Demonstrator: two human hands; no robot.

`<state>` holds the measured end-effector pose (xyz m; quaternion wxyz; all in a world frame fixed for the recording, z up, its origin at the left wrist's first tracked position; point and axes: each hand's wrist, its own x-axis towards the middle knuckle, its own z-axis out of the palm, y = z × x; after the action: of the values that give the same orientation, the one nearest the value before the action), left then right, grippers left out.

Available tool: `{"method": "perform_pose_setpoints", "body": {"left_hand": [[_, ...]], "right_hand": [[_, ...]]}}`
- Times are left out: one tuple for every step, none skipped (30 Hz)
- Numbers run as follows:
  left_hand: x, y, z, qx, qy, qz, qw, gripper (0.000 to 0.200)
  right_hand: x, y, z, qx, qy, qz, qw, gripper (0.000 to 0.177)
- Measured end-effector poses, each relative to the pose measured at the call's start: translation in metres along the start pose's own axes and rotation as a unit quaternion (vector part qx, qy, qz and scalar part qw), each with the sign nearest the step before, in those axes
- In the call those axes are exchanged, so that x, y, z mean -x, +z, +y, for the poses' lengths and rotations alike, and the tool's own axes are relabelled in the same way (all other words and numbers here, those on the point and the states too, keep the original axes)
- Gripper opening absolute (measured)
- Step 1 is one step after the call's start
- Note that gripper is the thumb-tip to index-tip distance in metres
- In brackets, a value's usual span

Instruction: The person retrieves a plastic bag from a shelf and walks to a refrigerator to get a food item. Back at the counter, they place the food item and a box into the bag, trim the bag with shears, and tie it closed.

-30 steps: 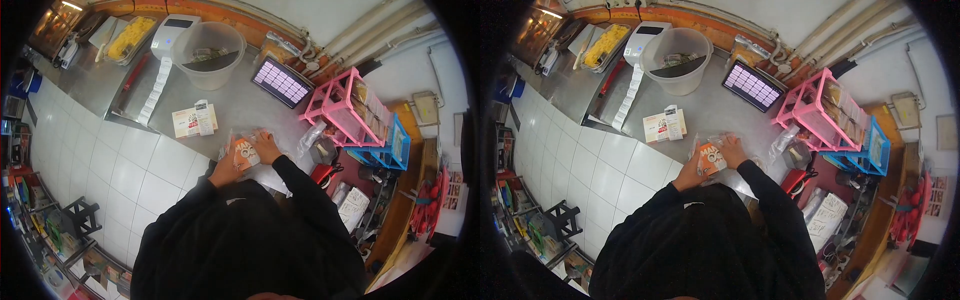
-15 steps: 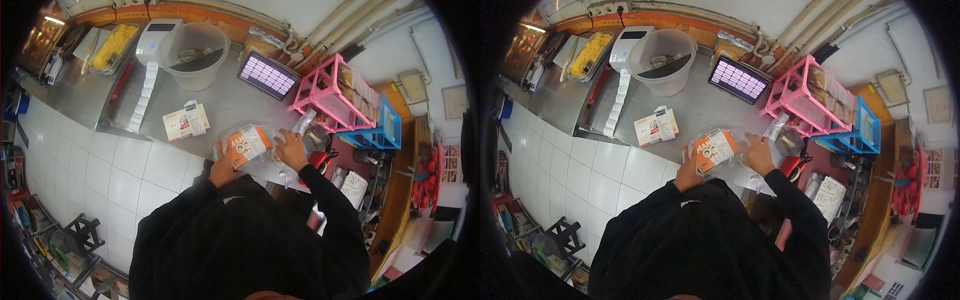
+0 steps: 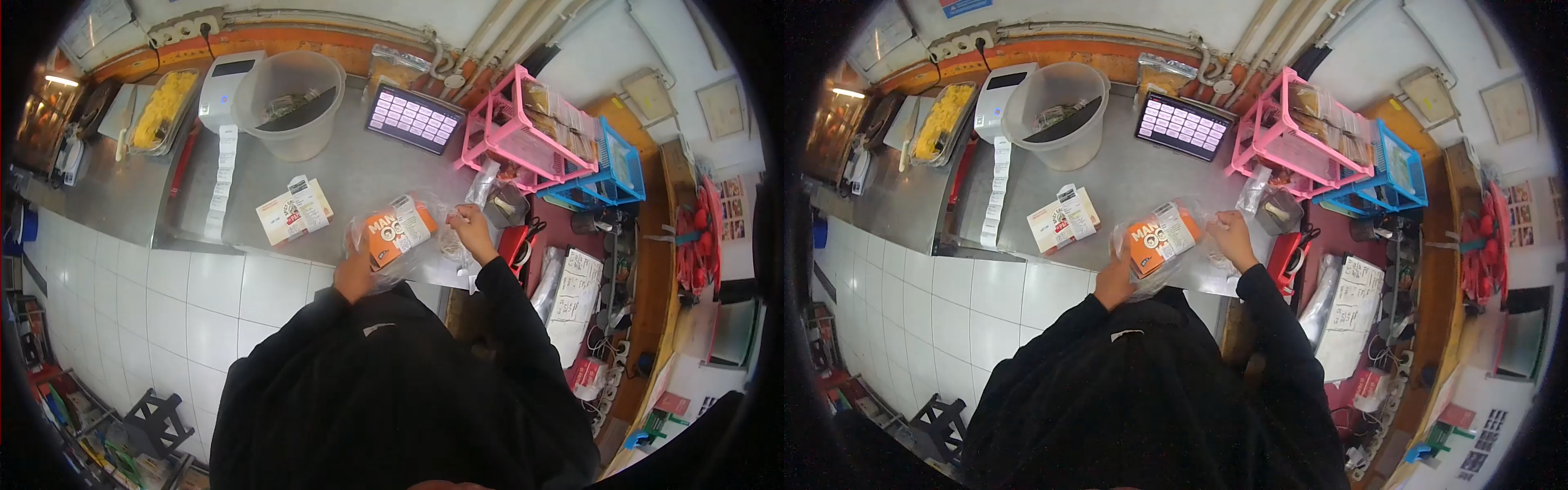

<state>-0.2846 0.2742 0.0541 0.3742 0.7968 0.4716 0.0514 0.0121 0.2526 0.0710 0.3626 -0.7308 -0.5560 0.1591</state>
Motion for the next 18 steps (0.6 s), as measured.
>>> {"method": "perform_pose_setpoints", "body": {"left_hand": [[0.003, -0.009, 0.003, -0.025, -0.018, -0.022, 0.999, 0.1], [0.008, -0.022, 0.008, -0.05, -0.036, -0.045, 0.997, 0.094], [0.011, -0.031, 0.01, -0.075, -0.055, -0.067, 0.993, 0.087], [0.015, -0.033, 0.009, -0.091, -0.047, -0.059, 0.993, 0.082], [0.019, -0.036, 0.009, -0.107, -0.039, -0.051, 0.992, 0.077], [0.021, -0.041, 0.01, -0.123, -0.031, -0.041, 0.991, 0.072], [0.024, -0.048, 0.01, -0.1, 0.016, -0.019, 0.995, 0.067], [0.028, -0.06, 0.016, -0.076, 0.063, 0.002, 0.995, 0.061], [0.03, -0.067, 0.018, -0.052, 0.109, 0.024, 0.992, 0.056], [0.022, -0.068, 0.019, 0.043, 0.154, 0.059, 0.985, 0.054], [0.007, -0.071, 0.02, 0.137, 0.196, 0.091, 0.967, 0.052], [-0.005, -0.077, 0.024, 0.229, 0.236, 0.12, 0.937, 0.05], [-0.014, -0.085, 0.029, 0.346, 0.22, 0.083, 0.908, 0.058], [-0.016, -0.102, 0.041, 0.457, 0.202, 0.044, 0.865, 0.066], [-0.009, -0.122, 0.06, 0.513, 0.197, 0.027, 0.835, 0.071], [0.003, -0.146, 0.081, 0.567, 0.192, 0.007, 0.801, 0.077], [0.008, -0.156, 0.095, 0.618, 0.185, -0.014, 0.764, 0.083], [0.007, -0.156, 0.096, 0.621, 0.175, -0.041, 0.763, 0.086]], "right_hand": [[0.001, -0.004, -0.001, -0.006, 0.004, -0.001, 1.0, 0.014], [0.001, -0.012, -0.013, -0.011, 0.008, -0.003, 1.0, 0.016], [0.001, -0.018, -0.022, -0.018, 0.013, -0.006, 1.0, 0.02], [0.002, -0.02, -0.025, -0.049, 0.041, -0.041, 0.997, 0.02], [0.003, -0.023, -0.027, -0.081, 0.068, -0.075, 0.992, 0.021], [0.003, -0.025, -0.03, -0.113, 0.094, -0.109, 0.983, 0.022], [0.003, -0.025, -0.034, -0.155, 0.113, -0.114, 0.975, 0.024], [0.002, -0.024, -0.04, -0.195, 0.131, -0.118, 0.965, 0.026], [0.002, -0.024, -0.045, -0.236, 0.149, -0.123, 0.952, 0.028], [-0.003, -0.026, -0.05, -0.286, 0.159, -0.122, 0.937, 0.029], [-0.011, -0.029, -0.055, -0.336, 0.169, -0.121, 0.919, 0.03], [-0.019, -0.034, -0.064, -0.386, 0.18, -0.118, 0.897, 0.031], [-0.029, -0.042, -0.073, -0.425, 0.165, -0.126, 0.881, 0.032], [-0.036, -0.052, -0.084, -0.469, 0.166, -0.129, 0.858, 0.034], [-0.043, -0.062, -0.095, -0.512, 0.167, -0.129, 0.833, 0.036], [-0.046, -0.072, -0.106, -0.554, 0.166, -0.129, 0.806, 0.037], [-0.044, -0.082, -0.117, -0.554, 0.168, -0.118, 0.807, 0.039], [-0.044, -0.084, -0.117, -0.539, 0.161, -0.104, 0.82, 0.038]]}}
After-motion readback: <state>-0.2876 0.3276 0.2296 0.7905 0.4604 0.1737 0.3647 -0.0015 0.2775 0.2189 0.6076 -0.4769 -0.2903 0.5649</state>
